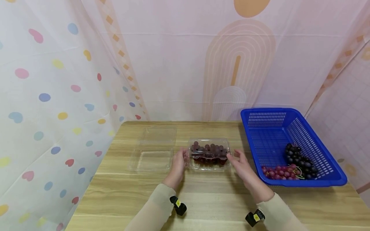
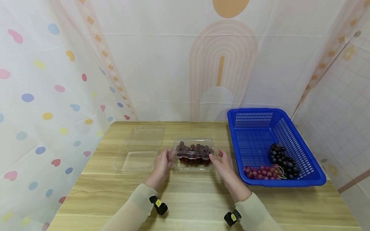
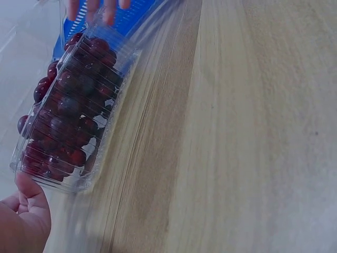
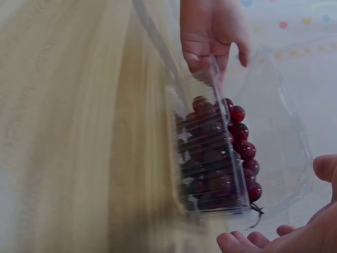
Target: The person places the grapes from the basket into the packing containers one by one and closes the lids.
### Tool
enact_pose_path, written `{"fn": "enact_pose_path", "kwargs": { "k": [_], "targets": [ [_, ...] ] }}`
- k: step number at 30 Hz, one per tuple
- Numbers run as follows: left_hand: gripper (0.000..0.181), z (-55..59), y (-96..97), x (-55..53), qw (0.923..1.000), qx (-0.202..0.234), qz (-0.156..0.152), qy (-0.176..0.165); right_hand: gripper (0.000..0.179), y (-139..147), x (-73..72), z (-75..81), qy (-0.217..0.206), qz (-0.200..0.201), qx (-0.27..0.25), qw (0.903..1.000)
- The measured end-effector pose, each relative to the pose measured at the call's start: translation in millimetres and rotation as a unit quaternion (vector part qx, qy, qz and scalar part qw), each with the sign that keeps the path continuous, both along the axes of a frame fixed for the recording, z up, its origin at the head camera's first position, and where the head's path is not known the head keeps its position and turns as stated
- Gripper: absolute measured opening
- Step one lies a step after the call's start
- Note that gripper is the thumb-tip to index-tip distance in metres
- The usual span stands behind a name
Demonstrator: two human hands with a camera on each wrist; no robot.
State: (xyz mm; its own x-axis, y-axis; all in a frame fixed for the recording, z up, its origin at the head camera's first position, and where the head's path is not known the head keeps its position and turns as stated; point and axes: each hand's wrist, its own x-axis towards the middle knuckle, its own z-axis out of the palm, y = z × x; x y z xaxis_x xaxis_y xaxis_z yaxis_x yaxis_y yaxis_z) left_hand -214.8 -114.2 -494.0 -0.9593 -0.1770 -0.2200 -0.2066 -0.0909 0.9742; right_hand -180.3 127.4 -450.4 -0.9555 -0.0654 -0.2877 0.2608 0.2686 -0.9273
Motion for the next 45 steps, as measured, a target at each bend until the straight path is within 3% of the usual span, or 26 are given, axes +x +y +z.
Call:
{"fn": "enact_pose_path", "kwargs": {
  "k": [6, 15, 22, 28, 31, 37, 44, 45],
  "targets": [
    [0.051, 2.8, -0.5, 1.8, 0.9999, 0.001, -0.006, -0.014, 0.072, 1.1, 5.3, -10.3, -0.019, 0.001, -0.014, 0.9997],
    [0.04, 1.2, 0.9, 1.5, 1.0, 0.0, 0.003, -0.001, 0.053, 3.3, 10.9, -28.1, -0.059, 0.005, -0.028, 0.9979],
    [0.041, 1.5, 1.2, 1.8, 0.9999, -0.005, 0.013, 0.002, 0.033, 2.8, 7.2, -31.4, -0.072, -0.004, -0.053, 0.996],
    [0.04, 3.3, -0.6, 2.0, 1.0, 0.002, -0.001, -0.006, 0.027, 3.0, 3.7, -32.7, -0.075, -0.013, -0.065, 0.995],
    [0.038, 10.1, -1.1, 4.7, 0.9999, 0.003, -0.012, -0.007, 0.026, 3.7, 2.6, -33.6, -0.077, -0.015, -0.066, 0.9947],
    [0.034, 34.2, 3.1, 17.9, 0.9999, -0.001, -0.013, -0.002, 0.024, 4.4, 2.0, -34.4, -0.075, -0.011, -0.073, 0.9945],
    [0.031, 3.5, -0.1, 4.1, 1.0, -0.001, -0.005, 0.006, 0.022, 3.6, 1.1, -35.3, -0.069, -0.019, -0.075, 0.9946],
    [0.032, 3.2, 0.2, 5.0, 1.0, -0.004, -0.003, 0.008, 0.021, 3.6, 1.1, -35.5, -0.069, -0.02, -0.075, 0.9947]
  ]
}}
